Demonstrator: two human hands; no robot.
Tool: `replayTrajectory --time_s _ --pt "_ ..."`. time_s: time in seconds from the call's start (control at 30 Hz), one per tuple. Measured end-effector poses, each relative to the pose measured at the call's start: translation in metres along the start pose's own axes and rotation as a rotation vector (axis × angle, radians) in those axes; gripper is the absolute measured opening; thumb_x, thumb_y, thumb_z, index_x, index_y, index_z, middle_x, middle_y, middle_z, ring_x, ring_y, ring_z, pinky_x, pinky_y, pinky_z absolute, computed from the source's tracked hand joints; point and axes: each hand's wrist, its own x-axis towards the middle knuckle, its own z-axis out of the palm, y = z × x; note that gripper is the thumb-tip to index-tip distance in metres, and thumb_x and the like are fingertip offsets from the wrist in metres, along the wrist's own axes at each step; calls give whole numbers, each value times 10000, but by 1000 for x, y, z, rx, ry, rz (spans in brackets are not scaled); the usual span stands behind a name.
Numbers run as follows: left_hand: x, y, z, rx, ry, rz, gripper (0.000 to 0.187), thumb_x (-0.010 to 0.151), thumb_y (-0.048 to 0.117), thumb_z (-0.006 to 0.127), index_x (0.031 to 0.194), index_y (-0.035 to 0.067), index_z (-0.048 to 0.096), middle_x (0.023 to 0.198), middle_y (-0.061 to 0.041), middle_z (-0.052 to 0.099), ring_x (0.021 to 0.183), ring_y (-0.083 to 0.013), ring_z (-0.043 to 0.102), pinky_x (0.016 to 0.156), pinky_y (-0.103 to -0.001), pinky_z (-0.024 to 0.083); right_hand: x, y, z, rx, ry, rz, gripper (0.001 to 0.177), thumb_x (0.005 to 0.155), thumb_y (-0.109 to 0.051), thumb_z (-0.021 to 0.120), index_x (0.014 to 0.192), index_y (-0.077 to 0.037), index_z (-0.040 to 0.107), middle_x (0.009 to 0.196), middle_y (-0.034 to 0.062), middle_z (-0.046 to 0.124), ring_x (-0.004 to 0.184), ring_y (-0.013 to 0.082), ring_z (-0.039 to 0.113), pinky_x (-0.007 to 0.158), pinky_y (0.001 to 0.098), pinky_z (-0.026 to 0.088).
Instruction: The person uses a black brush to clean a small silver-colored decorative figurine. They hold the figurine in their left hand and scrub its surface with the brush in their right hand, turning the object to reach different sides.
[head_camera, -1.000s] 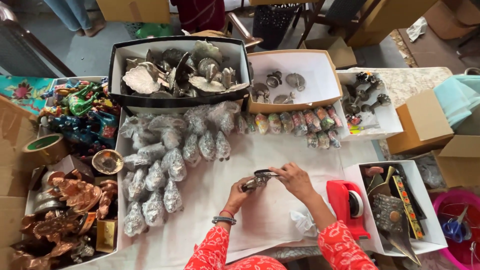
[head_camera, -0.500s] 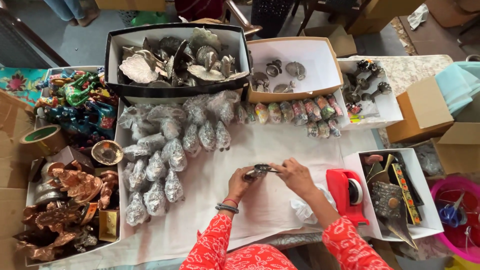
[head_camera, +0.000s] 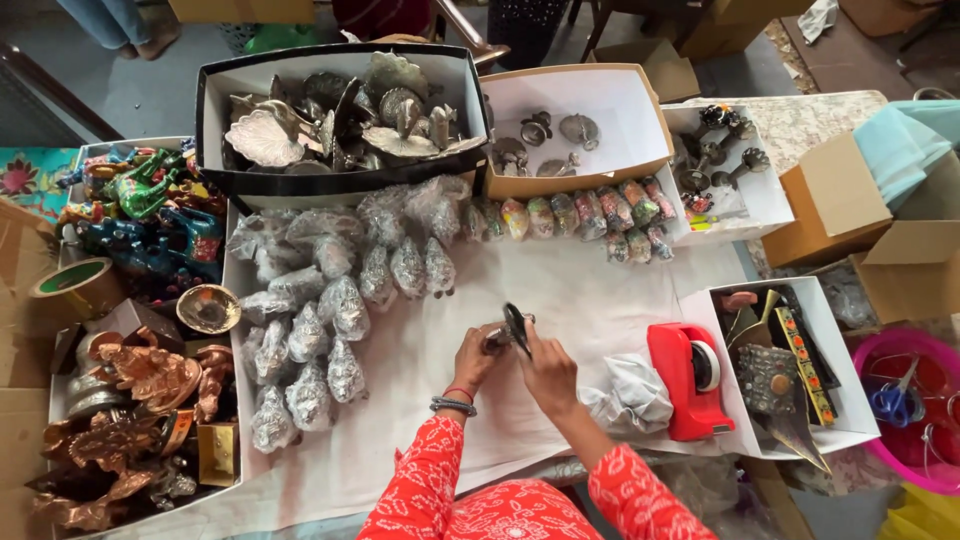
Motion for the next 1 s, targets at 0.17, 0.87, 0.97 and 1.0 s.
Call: replayTrajectory --time_s 0.17,0.87,0.97,1.0 --pt "0 -9 5 -12 -30 -50 411 815 209 803 1216 247 717 1111 -33 709 1064 -248 625 902 -346 539 -33 11 -4 -8 16 93 652 811 -137 775 1430 -57 583 760 103 626 732 285 632 644 422 525" --pt "1 -20 14 34 -28 -82 492 801 138 773 1264 281 689 1089 -59 655 1002 -254 661 894 -359 534 2 -4 -4 -99 -100 109 636 767 -171 758 1382 -78 627 734 76 641 725 266 677 619 413 542" --pt "5 -18 8 68 -56 -120 524 787 132 761 1280 286 673 1107 -52 646 984 -256 667 883 -359 537 32 1 15 -70 -79 137 608 781 -176 774 1358 -63 619 786 76 668 740 284 675 647 428 539" --pt "4 -16 8 69 -82 -133 552 773 116 744 1290 290 668 1110 -44 652 977 -254 674 877 -358 543 38 5 20 -63 -103 183 588 782 -179 786 1334 -65 619 829 76 688 746 296 673 651 438 537"
